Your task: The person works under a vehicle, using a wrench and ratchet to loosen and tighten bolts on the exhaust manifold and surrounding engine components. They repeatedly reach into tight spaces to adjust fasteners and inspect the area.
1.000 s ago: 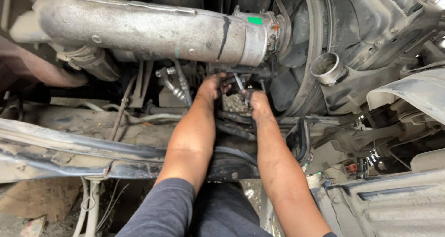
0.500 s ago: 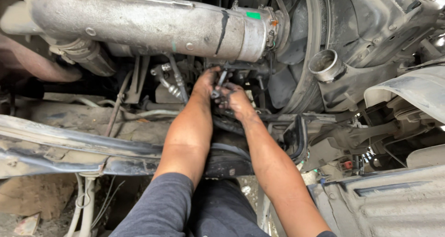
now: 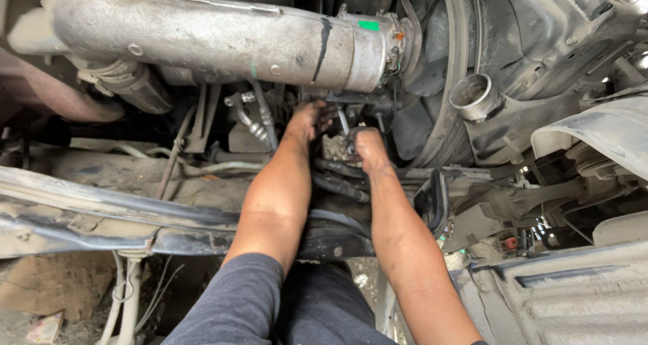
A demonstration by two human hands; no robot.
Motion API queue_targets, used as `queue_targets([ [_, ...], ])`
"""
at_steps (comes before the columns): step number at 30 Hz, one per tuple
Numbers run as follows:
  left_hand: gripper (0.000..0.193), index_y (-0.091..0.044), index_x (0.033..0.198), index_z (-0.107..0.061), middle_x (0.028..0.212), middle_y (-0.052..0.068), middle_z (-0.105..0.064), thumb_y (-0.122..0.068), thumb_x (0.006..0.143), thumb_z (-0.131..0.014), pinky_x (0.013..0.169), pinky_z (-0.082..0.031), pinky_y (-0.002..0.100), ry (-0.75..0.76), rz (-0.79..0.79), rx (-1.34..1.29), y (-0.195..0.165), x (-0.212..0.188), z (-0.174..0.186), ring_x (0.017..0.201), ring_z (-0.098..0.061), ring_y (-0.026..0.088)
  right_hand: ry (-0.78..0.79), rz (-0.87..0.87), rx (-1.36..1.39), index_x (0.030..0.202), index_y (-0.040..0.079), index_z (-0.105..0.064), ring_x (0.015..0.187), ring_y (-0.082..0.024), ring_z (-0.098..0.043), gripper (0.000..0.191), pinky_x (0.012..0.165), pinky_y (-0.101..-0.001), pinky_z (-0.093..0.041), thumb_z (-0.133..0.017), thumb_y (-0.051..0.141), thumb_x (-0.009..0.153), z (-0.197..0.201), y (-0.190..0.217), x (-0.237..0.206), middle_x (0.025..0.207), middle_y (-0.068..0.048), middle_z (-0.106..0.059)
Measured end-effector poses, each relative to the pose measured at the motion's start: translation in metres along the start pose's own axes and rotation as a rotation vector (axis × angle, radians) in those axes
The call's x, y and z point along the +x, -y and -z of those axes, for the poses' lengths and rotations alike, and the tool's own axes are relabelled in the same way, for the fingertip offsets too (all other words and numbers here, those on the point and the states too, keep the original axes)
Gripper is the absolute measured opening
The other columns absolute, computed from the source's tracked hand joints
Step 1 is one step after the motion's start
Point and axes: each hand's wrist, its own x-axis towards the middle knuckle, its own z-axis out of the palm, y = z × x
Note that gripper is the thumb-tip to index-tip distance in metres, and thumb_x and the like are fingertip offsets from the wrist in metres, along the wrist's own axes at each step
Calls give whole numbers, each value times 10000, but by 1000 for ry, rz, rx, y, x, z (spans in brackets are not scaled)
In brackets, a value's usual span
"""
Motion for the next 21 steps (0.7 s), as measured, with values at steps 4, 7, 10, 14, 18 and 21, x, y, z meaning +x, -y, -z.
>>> queue_targets([
  [4, 181, -66, 1074, -607, 1024, 140, -732, -203, 1019, -504, 663, -588, 431, 130, 4, -240, 5, 7, 3, 865, -712, 287, 81, 166, 27, 892, 11, -738, 587, -184, -630, 143, 509, -353, -506, -626, 97, 914, -15, 3, -11, 739, -71, -690],
  [7, 220, -60, 1063, -616, 946, 131, -717, -237, 1014, -495, 613, -569, 443, 187, 6, -197, 6, 11, 7, 762, -675, 276, 231, 99, 55, 963, 50, -730, 634, -185, -686, 150, 539, -336, -569, -608, 135, 951, -36, 6, -20, 793, -66, -724],
  [10, 230, -95, 1073, -653, 915, 106, -696, -277, 1024, -521, 511, -474, 431, 218, -37, -88, 4, 12, 12, 706, -624, 258, 274, 75, 81, 993, 73, -719, 651, -194, -682, 133, 531, -320, -536, -628, 167, 969, -48, 9, -20, 823, -78, -731],
  [14, 226, -114, 1175, -611, 1139, 112, -698, -240, 1043, -478, 694, -544, 429, 187, 0, -184, 2, 9, 9, 973, -666, 274, 131, -23, 266, 927, 65, -726, 593, -185, -644, 146, 489, -353, -549, -649, 189, 915, -19, 12, -5, 763, -65, -691],
  [18, 256, -107, 1229, -577, 1302, 150, -700, -226, 1038, -454, 732, -547, 396, 232, 12, -182, 1, 4, 5, 1154, -694, 307, -107, -86, 272, 906, 81, -721, 534, -139, -545, 120, 475, -333, -512, -760, 193, 890, 8, 0, 10, 687, -4, -599],
  [21, 262, -86, 1247, -580, 1279, 172, -701, -197, 1033, -477, 737, -548, 410, 234, -13, -199, 2, 4, 4, 1133, -692, 332, -71, 119, 131, 877, 12, -748, 487, -150, -484, 136, 424, -311, -362, -732, 148, 882, 6, -5, 13, 644, -30, -606],
])
